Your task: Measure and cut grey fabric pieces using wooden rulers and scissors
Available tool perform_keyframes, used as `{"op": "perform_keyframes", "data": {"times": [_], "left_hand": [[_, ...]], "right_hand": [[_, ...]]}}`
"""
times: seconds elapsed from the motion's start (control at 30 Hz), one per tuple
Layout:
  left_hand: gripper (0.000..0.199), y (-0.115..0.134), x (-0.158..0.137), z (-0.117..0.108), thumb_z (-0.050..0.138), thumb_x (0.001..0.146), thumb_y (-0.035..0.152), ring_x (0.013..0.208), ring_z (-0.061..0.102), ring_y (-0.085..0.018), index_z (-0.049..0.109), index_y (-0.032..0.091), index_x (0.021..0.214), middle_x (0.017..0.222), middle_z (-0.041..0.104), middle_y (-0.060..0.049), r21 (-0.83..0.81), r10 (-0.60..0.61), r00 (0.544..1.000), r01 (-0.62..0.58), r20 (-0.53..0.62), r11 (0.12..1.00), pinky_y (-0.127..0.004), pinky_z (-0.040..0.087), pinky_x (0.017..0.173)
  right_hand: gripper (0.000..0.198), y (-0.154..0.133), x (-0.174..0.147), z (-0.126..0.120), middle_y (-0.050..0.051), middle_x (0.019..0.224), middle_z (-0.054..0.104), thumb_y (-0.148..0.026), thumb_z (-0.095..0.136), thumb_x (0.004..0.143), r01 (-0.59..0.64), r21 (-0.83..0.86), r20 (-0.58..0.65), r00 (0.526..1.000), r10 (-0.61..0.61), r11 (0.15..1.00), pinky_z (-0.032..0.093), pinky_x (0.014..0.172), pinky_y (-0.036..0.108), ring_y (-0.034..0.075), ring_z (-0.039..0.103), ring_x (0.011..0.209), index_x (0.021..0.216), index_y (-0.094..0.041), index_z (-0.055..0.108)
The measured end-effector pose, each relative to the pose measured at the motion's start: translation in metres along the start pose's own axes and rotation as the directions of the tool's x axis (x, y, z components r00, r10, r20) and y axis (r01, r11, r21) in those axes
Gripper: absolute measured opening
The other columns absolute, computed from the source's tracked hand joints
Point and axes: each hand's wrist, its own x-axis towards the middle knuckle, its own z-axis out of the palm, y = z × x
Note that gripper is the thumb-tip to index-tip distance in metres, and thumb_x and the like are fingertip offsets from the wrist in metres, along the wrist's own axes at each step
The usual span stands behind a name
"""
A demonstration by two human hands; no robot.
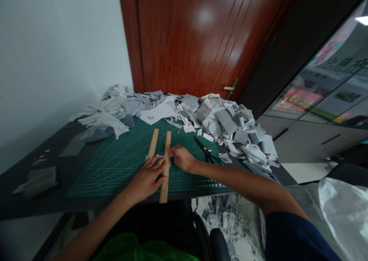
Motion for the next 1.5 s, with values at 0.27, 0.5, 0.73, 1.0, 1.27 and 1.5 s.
{"op": "perform_keyframes", "data": {"times": [0.27, 0.5, 0.73, 1.0, 1.27, 1.5], "left_hand": [[0.056, 0.0, 0.0, 0.001, 0.056, 0.099, 0.041, 0.153, 0.032, -0.033, 0.048, 0.018, 0.149, 0.157, 0.049, -0.01, -0.002, -0.008, 1.0, 0.008, 0.019, 1.0, -0.056, 0.025, 0.126], [0.055, 0.0, 0.0, 0.002, 0.055, 0.099, 0.04, 0.153, 0.032, -0.033, 0.047, 0.021, 0.151, 0.156, 0.05, -0.009, -0.011, -0.002, 1.0, 0.002, -0.001, 1.0, -0.057, 0.026, 0.125], [0.054, 0.0, -0.001, 0.001, 0.055, 0.099, 0.039, 0.152, 0.032, -0.032, 0.048, 0.021, 0.149, 0.156, 0.051, -0.009, -0.009, -0.006, 1.0, 0.006, 0.004, 1.0, -0.055, 0.026, 0.126], [0.052, -0.002, 0.0, 0.003, 0.056, 0.099, 0.04, 0.152, 0.032, -0.034, 0.052, 0.019, 0.146, 0.156, 0.05, -0.01, 0.014, -0.01, 1.0, 0.01, 0.015, 1.0, -0.056, 0.026, 0.125], [0.056, -0.002, 0.0, 0.002, 0.056, 0.099, 0.038, 0.153, 0.032, -0.033, 0.047, 0.02, 0.15, 0.158, 0.048, -0.009, 0.014, 0.001, 1.0, -0.001, 0.016, 1.0, -0.055, 0.025, 0.126], [0.056, -0.002, 0.0, 0.003, 0.056, 0.098, 0.038, 0.153, 0.032, -0.033, 0.047, 0.021, 0.151, 0.157, 0.049, -0.01, 0.008, 0.004, 1.0, -0.004, 0.001, 1.0, -0.056, 0.025, 0.126]], "right_hand": [[0.018, -0.01, -0.009, -0.002, 0.007, 0.087, 0.067, -0.006, 0.056, 0.096, -0.024, -0.004, 0.016, 1.0, 0.024, 1.0, 0.046, 0.08, 0.029, 0.02, 0.062, 0.087, 0.087, -0.016, 0.066], [0.016, -0.015, -0.019, -0.003, 0.006, 0.088, 0.068, -0.006, 0.058, 0.096, -0.015, 0.013, 0.052, 0.999, 0.014, 1.0, 0.046, 0.078, 0.028, 0.02, 0.063, 0.086, 0.088, -0.017, 0.067], [0.017, -0.014, -0.01, -0.002, 0.009, 0.089, 0.068, -0.004, 0.054, 0.095, -0.033, 0.02, 0.032, 0.999, 0.032, 0.999, 0.047, 0.082, 0.032, 0.022, 0.063, 0.088, 0.089, -0.014, 0.067], [0.017, -0.028, -0.034, -0.003, 0.006, 0.088, 0.067, -0.005, 0.055, 0.096, -0.004, 0.097, 0.062, 0.998, -0.002, 0.995, 0.047, 0.077, 0.029, 0.02, 0.062, 0.085, 0.087, -0.017, 0.064], [0.021, -0.013, -0.014, -0.001, 0.002, 0.083, 0.067, 0.002, 0.058, 0.089, -0.022, 0.17, 0.019, 1.0, 0.019, 0.985, 0.047, 0.079, 0.027, 0.018, 0.064, 0.085, 0.085, -0.018, 0.062], [0.018, -0.007, -0.001, -0.001, 0.003, 0.084, 0.067, -0.001, 0.06, 0.088, -0.086, 0.157, -0.041, 0.995, 0.093, 0.984, 0.045, 0.078, 0.029, 0.018, 0.062, 0.083, 0.084, -0.018, 0.063]]}}
